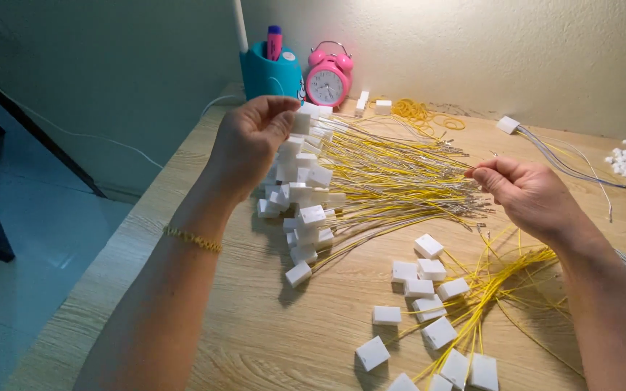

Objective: Assembling small foam blocks onto thin electrical wires by threading the wires through the blocks.

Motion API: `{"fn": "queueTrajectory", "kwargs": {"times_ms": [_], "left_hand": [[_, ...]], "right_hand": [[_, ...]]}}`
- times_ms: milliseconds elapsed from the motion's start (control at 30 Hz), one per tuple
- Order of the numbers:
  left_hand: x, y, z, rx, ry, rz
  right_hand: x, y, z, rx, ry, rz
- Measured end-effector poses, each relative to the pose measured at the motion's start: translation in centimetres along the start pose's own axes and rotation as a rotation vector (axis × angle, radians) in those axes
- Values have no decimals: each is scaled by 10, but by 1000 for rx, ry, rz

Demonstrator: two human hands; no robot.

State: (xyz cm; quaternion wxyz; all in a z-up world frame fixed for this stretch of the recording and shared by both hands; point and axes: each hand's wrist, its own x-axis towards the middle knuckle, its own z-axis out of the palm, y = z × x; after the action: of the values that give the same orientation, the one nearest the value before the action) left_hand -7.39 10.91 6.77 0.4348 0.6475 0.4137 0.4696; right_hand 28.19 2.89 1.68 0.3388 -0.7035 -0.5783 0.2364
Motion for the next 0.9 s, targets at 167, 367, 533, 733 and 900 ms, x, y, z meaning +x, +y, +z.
{"fn": "queueTrajectory", "kwargs": {"times_ms": [167,367,533,733,900], "left_hand": [[53,-21,5,141,15,-19],[63,-32,13,284,-30,-127],[74,-68,9,277,-59,-133],[67,-87,3,331,-7,242],[40,-74,-4,615,9,566]], "right_hand": [[40,0,12,-44,69,30],[60,2,30,-263,15,109],[65,9,39,-411,-61,193],[43,17,8,-456,37,-3],[7,4,-23,-411,17,13]]}}
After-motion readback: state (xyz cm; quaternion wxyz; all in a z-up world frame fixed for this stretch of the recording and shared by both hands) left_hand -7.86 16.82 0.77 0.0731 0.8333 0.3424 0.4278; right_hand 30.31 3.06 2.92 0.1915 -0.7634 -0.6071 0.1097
